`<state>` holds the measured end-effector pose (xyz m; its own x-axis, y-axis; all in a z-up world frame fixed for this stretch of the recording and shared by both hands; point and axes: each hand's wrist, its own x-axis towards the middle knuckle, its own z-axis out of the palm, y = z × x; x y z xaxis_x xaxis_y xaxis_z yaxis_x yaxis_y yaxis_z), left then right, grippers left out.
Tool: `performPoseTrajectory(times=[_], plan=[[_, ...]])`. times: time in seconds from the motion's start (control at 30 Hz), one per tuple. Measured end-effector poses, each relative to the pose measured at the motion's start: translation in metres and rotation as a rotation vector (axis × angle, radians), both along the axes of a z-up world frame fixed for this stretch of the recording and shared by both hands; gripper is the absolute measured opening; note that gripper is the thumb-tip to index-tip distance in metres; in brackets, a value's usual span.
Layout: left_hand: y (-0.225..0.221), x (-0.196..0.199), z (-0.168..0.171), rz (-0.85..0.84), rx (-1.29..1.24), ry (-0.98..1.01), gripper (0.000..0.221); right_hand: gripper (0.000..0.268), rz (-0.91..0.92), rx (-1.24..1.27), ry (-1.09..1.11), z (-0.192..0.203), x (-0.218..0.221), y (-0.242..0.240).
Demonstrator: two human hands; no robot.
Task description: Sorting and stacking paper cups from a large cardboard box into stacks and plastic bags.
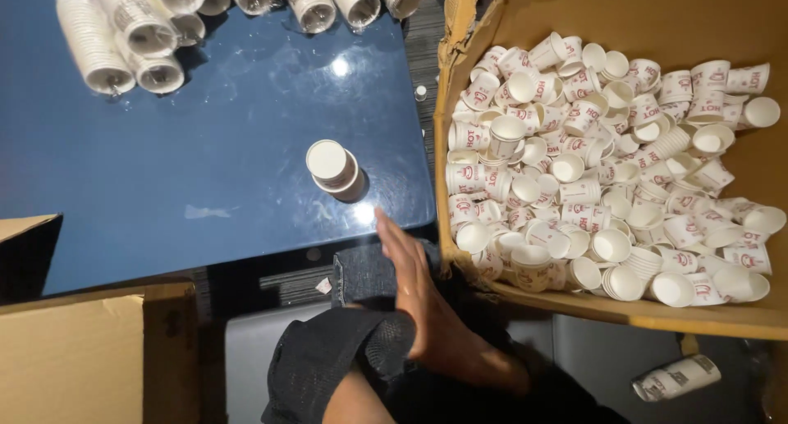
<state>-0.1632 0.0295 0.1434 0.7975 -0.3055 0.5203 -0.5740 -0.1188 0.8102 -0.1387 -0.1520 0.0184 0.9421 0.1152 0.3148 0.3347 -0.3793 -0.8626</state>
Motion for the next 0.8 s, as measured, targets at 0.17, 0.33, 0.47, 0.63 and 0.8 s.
performPoseTrajectory(times=[0.17, 0.33, 0.47, 0.63, 0.8], plan=[[-0.034, 0.03, -0.012, -0.029, 0.047, 0.025, 0.016, 0.086, 0.302, -0.32, -0.103, 0.081, -0.057, -0.107], [-0.087, 0.063, -0.032, -0.046, 0.088, 0.031, 0.014, 0.064, 0.258, -0.766, -0.156, 0.089, -0.028, -0.208], [-0.16, 0.091, -0.067, -0.074, 0.107, 0.072, 0.017, 0.076, 0.35, -1.171, -0.006, 0.054, 0.062, -0.246], [-0.203, 0.113, -0.106, -0.041, 0.171, 0.048, 0.046, 0.063, 0.509, -1.576, -0.417, -0.023, 0.119, -0.267], [-0.203, 0.111, -0.101, -0.038, 0.439, 0.039, 0.079, 0.066, 0.339, -1.648, -0.481, -0.073, 0.129, -0.273]])
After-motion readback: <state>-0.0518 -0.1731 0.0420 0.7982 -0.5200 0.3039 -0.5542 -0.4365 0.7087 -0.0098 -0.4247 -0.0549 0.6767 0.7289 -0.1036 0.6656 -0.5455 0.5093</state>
